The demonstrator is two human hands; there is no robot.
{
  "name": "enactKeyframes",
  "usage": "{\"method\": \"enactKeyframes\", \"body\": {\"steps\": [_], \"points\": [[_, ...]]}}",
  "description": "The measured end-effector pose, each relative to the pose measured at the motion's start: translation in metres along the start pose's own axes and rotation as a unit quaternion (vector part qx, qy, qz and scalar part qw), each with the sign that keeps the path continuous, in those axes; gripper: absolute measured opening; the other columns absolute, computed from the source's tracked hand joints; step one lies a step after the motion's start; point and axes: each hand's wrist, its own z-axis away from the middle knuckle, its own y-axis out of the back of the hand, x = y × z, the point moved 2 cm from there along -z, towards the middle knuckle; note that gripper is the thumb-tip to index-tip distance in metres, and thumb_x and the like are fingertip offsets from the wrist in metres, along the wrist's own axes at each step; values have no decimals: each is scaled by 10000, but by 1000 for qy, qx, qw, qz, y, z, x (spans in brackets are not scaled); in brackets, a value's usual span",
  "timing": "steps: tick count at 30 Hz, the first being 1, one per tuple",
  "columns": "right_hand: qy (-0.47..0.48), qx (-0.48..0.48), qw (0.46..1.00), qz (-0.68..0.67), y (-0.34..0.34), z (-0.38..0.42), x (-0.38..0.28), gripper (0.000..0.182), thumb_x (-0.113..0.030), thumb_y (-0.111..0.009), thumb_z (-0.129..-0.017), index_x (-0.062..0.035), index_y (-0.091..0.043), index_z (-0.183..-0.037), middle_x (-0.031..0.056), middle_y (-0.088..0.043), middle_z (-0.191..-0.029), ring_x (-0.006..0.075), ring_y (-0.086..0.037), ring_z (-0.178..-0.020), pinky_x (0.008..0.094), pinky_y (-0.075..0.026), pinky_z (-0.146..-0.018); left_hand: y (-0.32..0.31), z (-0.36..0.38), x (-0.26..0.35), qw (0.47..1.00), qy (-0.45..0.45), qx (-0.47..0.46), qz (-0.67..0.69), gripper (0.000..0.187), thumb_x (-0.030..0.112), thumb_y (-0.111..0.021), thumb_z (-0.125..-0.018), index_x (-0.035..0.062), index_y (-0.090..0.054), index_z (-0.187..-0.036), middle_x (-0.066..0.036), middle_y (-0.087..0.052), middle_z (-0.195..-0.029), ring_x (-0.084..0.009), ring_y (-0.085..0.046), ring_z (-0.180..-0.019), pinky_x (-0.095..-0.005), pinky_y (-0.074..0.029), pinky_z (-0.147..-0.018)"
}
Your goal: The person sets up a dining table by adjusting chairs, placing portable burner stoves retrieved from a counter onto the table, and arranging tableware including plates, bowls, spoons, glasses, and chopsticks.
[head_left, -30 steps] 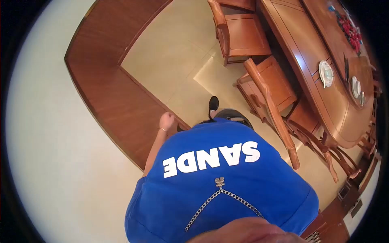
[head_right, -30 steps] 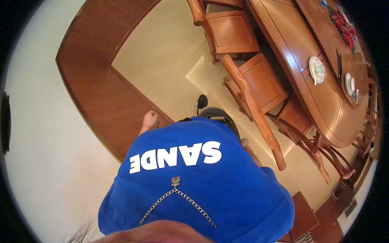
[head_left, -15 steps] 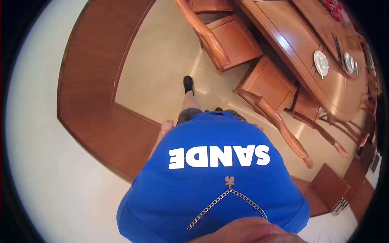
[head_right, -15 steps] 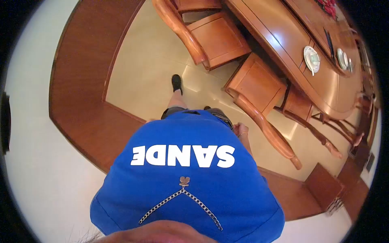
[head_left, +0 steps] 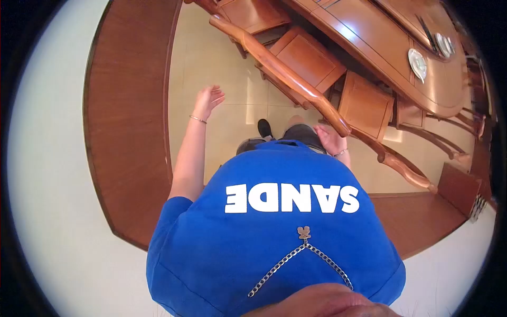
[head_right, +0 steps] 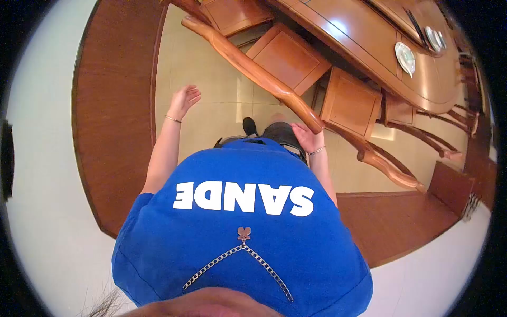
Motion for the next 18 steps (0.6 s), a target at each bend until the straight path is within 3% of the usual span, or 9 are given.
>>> {"method": "enactKeyframes", "body": {"steps": [5,8,9,11,12,13,15,16,18], "points": [[67,-44,997,11,-57,-4,13,566,-398,-549,-938,114,-535,-1179,311,-592,-1135,441,-568,-1110,460,-490,-998,-49,-42,68,988,83,-103,79,599,403,-509,-960,-106,-415,-1262,-294,-469,-1243,-394,-505,-1177,-471,-458,-1016],[74,-17,994,-83,-76,-23,13,465,-342,-513,-964,76,-558,-1163,253,-607,-1158,360,-588,-1097,435,-462,-1028,-77,-52,89,969,157,-131,141,681,429,-500,-958,-103,-316,-1342,-321,-440,-1275,-415,-498,-1196,-492,-438,-1031],[120,40,989,-74,-47,-53,3,419,-317,-504,-964,68,-570,-1116,227,-638,-1097,333,-612,-1050,432,-490,-973,-78,-63,90,969,156,-130,140,681,429,-500,-958,-103,-316,-1342,-321,-440,-1275,-415,-498,-1196,-492,-438,-1031],[38,-91,995,33,-69,-55,-5,388,-307,-499,-959,54,-581,-1076,190,-664,-998,314,-635,-986,415,-505,-919,-86,-87,92,945,211,-163,188,757,447,-503,-948,-109,-251,-1397,-340,-387,-1356,-458,-464,-1227,-523,-419,-1042],[7,-21,1000,10,-76,-60,-7,371,-311,-493,-954,40,-586,-1030,159,-667,-912,304,-649,-883,402,-509,-876,-92,-94,95,947,209,-163,183,757,447,-503,-948,-109,-251,-1397,-340,-387,-1356,-458,-464,-1227,-523,-419,-1042],[-23,-92,996,-2,-79,-74,-7,362,-332,-487,-955,17,-580,-956,145,-657,-890,280,-632,-788,405,-505,-855,-101,-96,101,937,179,-227,197,731,436,-500,-949,-114,-287,-1382,-330,-430,-1328,-446,-483,-1216,-526,-425,-1035],[8,52,994,98,-78,-65,-13,275,-265,-535,-943,6,-547,-898,119,-631,-819,221,-606,-683,341,-526,-723,-117,-94,118,923,150,-293,201,706,425,-498,-950,-118,-324,-1366,-321,-472,-1300,-434,-502,-1205,-530,-431,-1028],[-126,17,982,-139,-85,-66,-15,196,-177,-589,-914,-7,-509,-856,83,-574,-709,164,-579,-608,247,-490,-574,-137,-109,139,915,203,-309,163,662,402,-492,-952,-121,-371,-1339,-302,-526,-1240,-423,-540,-1157,-527,-449,-1009],[-97,86,981,-143,-112,-52,-18,179,-116,-604,-892,-56,-461,-803,29,-509,-637,107,-537,-555,199,-432,-495,-151,-122,149,901,266,-317,128,620,378,-485,-955,-125,-418,-1311,-283,-579,-1181,-412,-578,-1109,-524,-468,-990]]}}
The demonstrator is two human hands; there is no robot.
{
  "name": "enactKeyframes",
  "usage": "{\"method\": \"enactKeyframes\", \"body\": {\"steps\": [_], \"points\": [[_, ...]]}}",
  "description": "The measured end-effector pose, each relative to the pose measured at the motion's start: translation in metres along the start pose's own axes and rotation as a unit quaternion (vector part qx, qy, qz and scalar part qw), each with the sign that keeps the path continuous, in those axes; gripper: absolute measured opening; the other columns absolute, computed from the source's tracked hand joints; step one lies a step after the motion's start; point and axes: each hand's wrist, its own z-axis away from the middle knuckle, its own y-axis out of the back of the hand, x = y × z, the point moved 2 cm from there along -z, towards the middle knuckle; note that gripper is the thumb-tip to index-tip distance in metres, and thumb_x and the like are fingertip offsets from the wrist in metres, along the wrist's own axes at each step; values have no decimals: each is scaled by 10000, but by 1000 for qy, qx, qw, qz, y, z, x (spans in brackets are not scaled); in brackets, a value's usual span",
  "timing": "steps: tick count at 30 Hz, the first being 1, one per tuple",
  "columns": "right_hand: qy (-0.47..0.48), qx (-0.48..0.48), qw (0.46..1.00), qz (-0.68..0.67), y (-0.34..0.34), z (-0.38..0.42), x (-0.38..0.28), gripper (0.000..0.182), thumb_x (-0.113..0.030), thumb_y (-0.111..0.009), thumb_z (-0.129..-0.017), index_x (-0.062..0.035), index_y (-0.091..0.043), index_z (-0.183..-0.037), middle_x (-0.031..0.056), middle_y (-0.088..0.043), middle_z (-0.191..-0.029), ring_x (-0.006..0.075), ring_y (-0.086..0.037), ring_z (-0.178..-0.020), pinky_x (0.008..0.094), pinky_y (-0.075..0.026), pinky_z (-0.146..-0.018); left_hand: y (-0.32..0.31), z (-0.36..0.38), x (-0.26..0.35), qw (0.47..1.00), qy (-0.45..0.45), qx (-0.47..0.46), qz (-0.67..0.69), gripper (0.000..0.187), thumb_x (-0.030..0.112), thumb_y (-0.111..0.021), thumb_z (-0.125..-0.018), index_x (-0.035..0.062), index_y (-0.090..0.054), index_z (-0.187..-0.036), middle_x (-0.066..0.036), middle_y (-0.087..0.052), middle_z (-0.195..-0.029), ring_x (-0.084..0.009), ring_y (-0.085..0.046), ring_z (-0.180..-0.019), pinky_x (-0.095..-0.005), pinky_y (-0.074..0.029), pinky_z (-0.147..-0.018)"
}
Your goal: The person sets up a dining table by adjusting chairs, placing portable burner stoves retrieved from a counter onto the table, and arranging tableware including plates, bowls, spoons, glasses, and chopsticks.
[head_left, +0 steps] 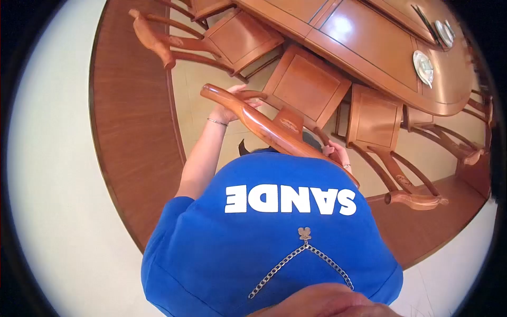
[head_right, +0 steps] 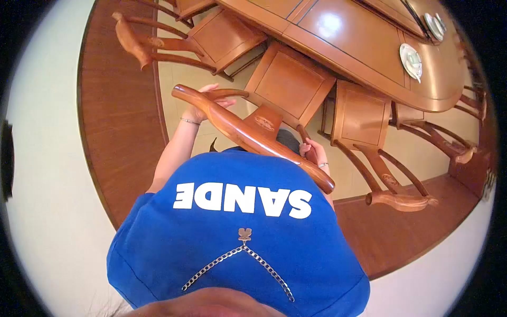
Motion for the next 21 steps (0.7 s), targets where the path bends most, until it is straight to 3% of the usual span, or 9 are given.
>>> {"method": "enactKeyframes", "body": {"steps": [3,4,7,11,12,15,16,17,21], "points": [[4,-5,1000,-19,-26,7,-24,184,-103,-586,-888,-83,-439,-778,9,-498,-629,93,-513,-543,205,-422,-504,-14,-29,32,932,211,-51,289,415,146,-533,-914,-188,-481,-1153,-292,-614,-1021,-272,-660,-925,-388,-575,-811],[-6,2,1000,-10,-14,11,-19,182,-91,-578,-882,-90,-433,-772,0,-492,-628,86,-500,-534,205,-414,-506,-13,-18,18,936,198,-41,287,243,82,-527,-896,-147,-513,-973,-204,-608,-889,-179,-650,-826,-299,-561,-741],[57,-53,995,55,-37,37,-12,253,-157,-548,-905,-117,-444,-678,-13,-522,-632,81,-513,-571,199,-420,-573,-18,-23,8,926,191,-30,325,207,112,-526,-909,-51,-435,-997,-78,-546,-850,-161,-608,-759,-249,-542,-686],[66,-53,989,124,-44,43,-25,239,-137,-547,-882,-132,-431,-673,-39,-475,-620,98,-469,-573,255,-404,-582,-31,-21,10,949,147,-56,275,133,65,-529,-877,-4,-415,-876,-56,-523,-818,-114,-564,-703,-222,-491,-674],[-10,-37,997,62,-32,35,-39,247,-160,-551,-882,-140,-424,-671,-31,-470,-618,109,-462,-581,268,-396,-590,-37,-17,10,941,148,-29,303,125,70,-528,-870,18,-422,-829,-43,-524,-790,-100,-550,-681,-214,-473,-658],[-9,-75,990,121,-21,28,-49,265,-190,-552,-887,-152,-412,-665,-23,-475,-621,106,-476,-577,271,-405,-579,-32,-25,12,953,145,-86,254,134,98,-526,-876,45,-432,-796,-33,-533,-753,-93,-545,-683,-228,-475,-676],[122,-70,964,225,-45,47,-29,274,-217,-554,-890,-156,-413,-663,-17,-492,-634,117,-495,-573,276,-419,-569,-31,-27,13,967,114,-108,201,152,120,-526,-881,60,-443,-769,-27,-546,-739,-98,-551,-700,-239,-472,-706],[35,-134,980,143,-65,60,-19,261,-214,-556,-892,-160,-426,-672,-4,-504,-644,136,-514,-569,290,-444,-572,-33,-26,14,967,118,-110,198,152,120,-526,-881,60,-443,-769,-27,-546,-739,-98,-551,-700,-239,-472,-706],[101,-108,976,159,-44,38,-48,264,-212,-532,-913,-151,-435,-674,0,-493,-622,148,-516,-564,309,-459,-590,-21,-45,25,995,35,-51,73,167,125,-535,-878,59,-458,-745,-31,-546,-727,-130,-559,-706,-255,-472,-729]]}}
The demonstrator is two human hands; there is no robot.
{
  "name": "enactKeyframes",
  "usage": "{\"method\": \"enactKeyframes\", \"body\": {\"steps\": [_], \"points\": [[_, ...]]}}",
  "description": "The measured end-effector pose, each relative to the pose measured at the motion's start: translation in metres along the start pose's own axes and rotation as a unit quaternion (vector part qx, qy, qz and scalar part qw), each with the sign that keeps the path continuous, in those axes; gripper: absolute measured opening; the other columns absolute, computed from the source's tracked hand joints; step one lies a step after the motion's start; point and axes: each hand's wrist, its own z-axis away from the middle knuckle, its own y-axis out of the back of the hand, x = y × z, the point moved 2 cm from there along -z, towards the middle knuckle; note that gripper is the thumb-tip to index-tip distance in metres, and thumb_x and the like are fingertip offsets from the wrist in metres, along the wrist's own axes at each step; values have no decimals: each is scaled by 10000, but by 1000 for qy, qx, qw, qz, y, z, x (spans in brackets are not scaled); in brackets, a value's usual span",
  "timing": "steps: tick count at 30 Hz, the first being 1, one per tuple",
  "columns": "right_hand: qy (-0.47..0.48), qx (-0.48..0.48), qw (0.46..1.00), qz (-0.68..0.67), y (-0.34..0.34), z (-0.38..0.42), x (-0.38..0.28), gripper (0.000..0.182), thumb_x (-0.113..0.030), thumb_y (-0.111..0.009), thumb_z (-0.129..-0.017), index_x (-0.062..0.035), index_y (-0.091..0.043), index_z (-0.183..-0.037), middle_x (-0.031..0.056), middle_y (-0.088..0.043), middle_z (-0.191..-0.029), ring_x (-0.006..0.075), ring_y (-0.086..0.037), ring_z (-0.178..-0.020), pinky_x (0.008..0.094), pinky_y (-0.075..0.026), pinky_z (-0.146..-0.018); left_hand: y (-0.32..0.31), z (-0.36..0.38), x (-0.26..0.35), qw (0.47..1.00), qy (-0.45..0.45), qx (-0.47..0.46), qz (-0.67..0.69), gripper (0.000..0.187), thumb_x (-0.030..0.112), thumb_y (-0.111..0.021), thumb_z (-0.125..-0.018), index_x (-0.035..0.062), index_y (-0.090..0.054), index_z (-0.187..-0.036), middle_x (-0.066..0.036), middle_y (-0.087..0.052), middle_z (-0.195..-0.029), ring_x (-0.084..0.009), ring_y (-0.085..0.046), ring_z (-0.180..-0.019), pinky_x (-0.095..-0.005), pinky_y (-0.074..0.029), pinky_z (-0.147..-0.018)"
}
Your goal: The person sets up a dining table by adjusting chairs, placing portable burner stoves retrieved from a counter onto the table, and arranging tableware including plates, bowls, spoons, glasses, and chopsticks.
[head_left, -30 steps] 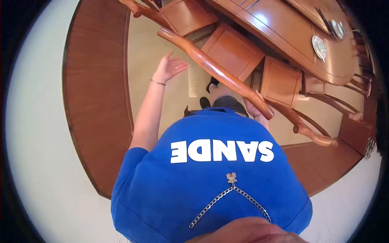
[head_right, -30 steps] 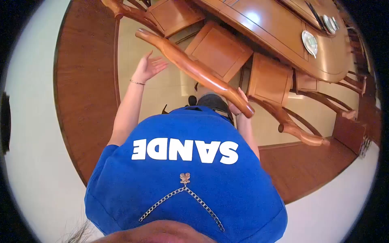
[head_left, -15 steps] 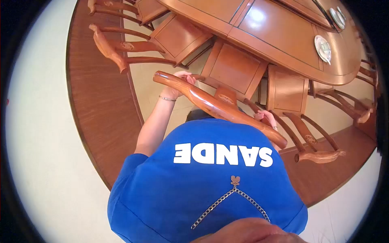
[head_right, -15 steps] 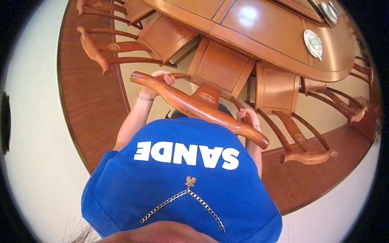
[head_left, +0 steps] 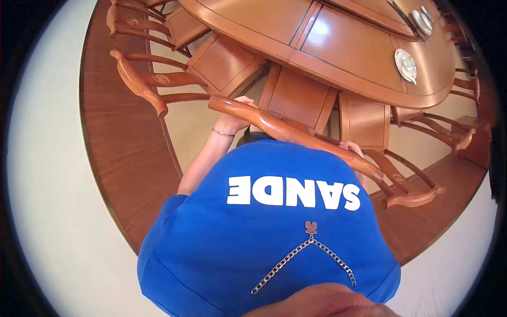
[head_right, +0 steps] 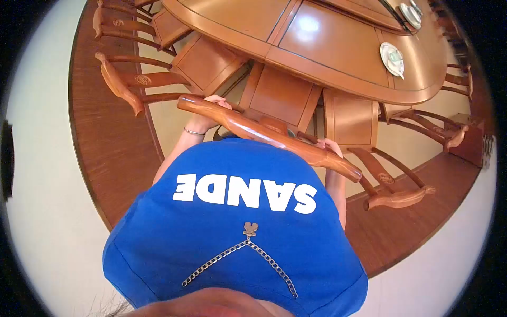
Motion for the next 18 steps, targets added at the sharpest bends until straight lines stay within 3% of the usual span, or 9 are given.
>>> {"method": "enactKeyframes", "body": {"steps": [2,3,6,9,12,14,16,17,18], "points": [[-15,19,1000,-18,20,-5,-6,266,-205,-523,-919,-147,-436,-675,2,-489,-614,147,-517,-566,313,-462,-597,11,-9,4,992,14,-116,41,190,189,-570,-870,15,-609,-805,-149,-676,-855,-272,-642,-822,-360,-525,-798],[-32,12,999,10,23,-8,-11,258,-196,-519,-923,-138,-447,-682,0,-492,-629,142,-517,-584,306,-464,-613,-14,2,1,997,-71,-1,-43,148,117,-523,-884,54,-475,-759,-36,-536,-722,-141,-561,-709,-264,-486,-749],[-60,-80,995,20,-1,-9,-17,215,-166,-523,-920,-118,-485,-714,14,-531,-705,138,-533,-652,283,-468,-663,11,-19,16,998,0,-57,19,142,141,-553,-880,37,-553,-783,-107,-628,-807,-212,-612,-782,-325,-508,-787],[76,-96,990,63,-38,-7,-8,162,-157,-553,-910,-90,-525,-766,26,-556,-756,140,-550,-700,283,-474,-695,-3,-20,25,987,66,-114,87,137,131,-559,-879,29,-567,-787,-124,-653,-825,-221,-624,-820,-330,-504,-810],[152,95,976,123,-87,13,-6,286,-141,-533,-883,-123,-451,-610,-4,-483,-601,137,-459,-560,289,-387,-582,-1,-19,8,978,74,-150,122,93,126,-592,-867,57,-570,-807,-95,-660,-826,-197,-625,-847,-309,-487,-841],[194,208,951,120,-112,21,-4,275,-127,-545,-874,-125,-446,-618,-7,-476,-601,134,-454,-556,283,-390,-583,16,-31,15,847,-197,-138,-474,109,125,-520,-897,46,-502,-825,-69,-580,-818,-162,-571,-807,-288,-476,-825],[242,223,939,100,-133,31,-2,261,-116,-559,-867,-126,-445,-632,-9,-470,-603,130,-449,-552,274,-394,-584,6,-36,18,473,-369,-90,-795,115,128,-484,-917,38,-467,-847,-58,-542,-818,-147,-545,-797,-275,-477,-825],[243,249,932,107,-141,31,-5,257,-118,-568,-864,-125,-445,-639,-9,-473,-607,127,-451,-553,271,-394,-583,2,-40,17,430,-407,-55,-804,99,121,-489,-918,42,-465,-865,-51,-540,-819,-149,-548,-802,-278,-485,-844],[255,231,933,103,-131,27,-6,249,-120,-575,-862,-122,-453,-645,-5,-484,-616,129,-461,-559,271,-401,-589,10,-47,21,489,-387,-56,-780,84,125,-502,-918,50,-472,-895,-48,-557,-841,-149,-558,-820,-281,-487,-865]]}}
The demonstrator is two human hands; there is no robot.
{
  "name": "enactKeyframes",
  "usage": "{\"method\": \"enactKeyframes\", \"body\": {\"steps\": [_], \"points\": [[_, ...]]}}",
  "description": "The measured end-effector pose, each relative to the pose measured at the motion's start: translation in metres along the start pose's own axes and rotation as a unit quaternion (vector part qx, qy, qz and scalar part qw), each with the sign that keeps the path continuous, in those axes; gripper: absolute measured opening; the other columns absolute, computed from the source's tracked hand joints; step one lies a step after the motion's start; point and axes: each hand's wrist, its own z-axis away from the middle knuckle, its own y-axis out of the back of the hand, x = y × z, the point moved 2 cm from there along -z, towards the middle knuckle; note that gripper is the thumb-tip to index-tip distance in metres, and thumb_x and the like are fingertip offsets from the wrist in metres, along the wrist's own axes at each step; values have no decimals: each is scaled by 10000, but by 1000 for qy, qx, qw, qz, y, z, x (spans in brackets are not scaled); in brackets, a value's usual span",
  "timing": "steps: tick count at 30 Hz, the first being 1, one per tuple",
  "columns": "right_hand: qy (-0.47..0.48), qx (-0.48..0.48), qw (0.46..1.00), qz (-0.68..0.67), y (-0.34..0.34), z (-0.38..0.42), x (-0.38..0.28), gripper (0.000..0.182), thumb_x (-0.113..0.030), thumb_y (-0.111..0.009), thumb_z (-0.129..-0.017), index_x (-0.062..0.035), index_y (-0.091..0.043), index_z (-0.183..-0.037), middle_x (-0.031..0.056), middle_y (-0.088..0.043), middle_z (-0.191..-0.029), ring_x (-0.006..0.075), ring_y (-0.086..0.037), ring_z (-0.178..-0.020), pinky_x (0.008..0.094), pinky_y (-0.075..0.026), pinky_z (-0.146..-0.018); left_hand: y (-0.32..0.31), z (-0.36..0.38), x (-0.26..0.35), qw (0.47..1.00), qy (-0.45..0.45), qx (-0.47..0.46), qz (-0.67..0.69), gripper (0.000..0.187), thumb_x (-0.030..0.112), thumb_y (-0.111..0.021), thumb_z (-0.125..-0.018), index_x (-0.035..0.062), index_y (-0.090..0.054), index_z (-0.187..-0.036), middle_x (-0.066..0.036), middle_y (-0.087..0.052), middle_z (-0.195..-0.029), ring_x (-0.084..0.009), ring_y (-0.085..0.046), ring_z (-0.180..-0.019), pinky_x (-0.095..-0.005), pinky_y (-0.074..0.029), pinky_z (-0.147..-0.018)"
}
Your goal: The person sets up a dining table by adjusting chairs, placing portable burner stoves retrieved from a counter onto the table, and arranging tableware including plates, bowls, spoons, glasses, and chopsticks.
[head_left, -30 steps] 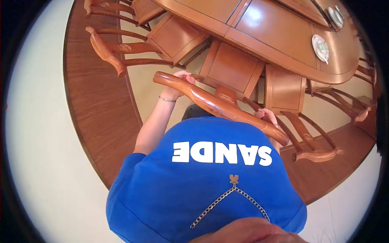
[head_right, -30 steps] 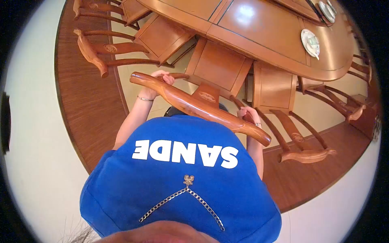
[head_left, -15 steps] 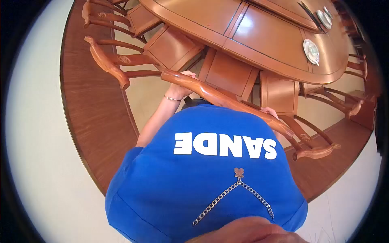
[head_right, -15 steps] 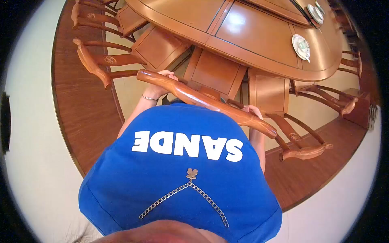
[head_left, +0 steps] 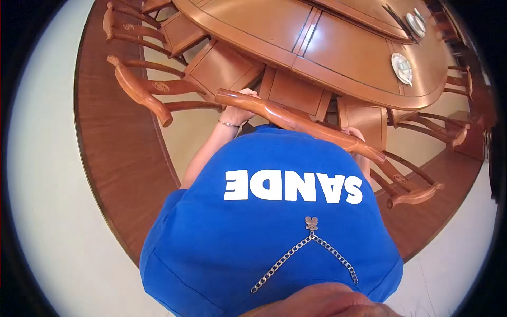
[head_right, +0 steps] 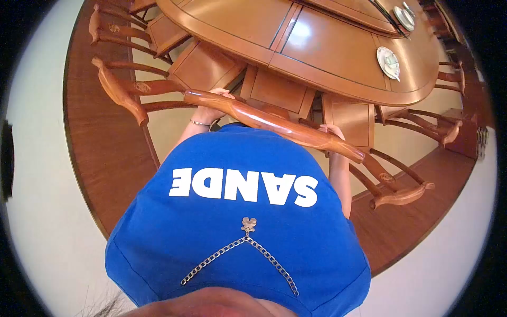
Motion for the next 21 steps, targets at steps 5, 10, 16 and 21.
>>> {"method": "enactKeyframes", "body": {"steps": [5,10,16,21], "points": [[46,-23,998,-30,12,-18,8,177,-78,-585,-849,-92,-513,-687,26,-544,-667,156,-524,-599,286,-455,-618,-1,-9,-19,903,71,-13,423,265,106,-658,-835,89,-507,-1051,-33,-650,-1007,-132,-602,-962,-295,-482,-921],[120,-32,992,-7,31,-30,12,111,-71,-604,-834,-36,-583,-730,52,-575,-700,172,-556,-647,294,-494,-670,2,-13,-4,987,-10,56,148,324,113,-746,-736,76,-559,-998,-43,-621,-829,-165,-606,-802,-287,-514,-744],[105,-144,983,-37,61,-73,18,138,-75,-604,-840,-44,-565,-711,54,-570,-690,164,-551,-648,284,-475,-654,-4,-11,-7,749,205,-20,630,91,60,-630,-834,71,-549,-874,-49,-607,-816,-147,-594,-809,-289,-502,-736],[-91,-309,929,-184,91,-110,30,110,-79,-580,-884,24,-594,-846,82,-608,-786,159,-597,-766,257,-500,-719,6,-13,45,397,358,42,844,148,132,-546,-874,54,-535,-748,-56,-579,-728,-151,-571,-751,-267,-478,-798]]}}
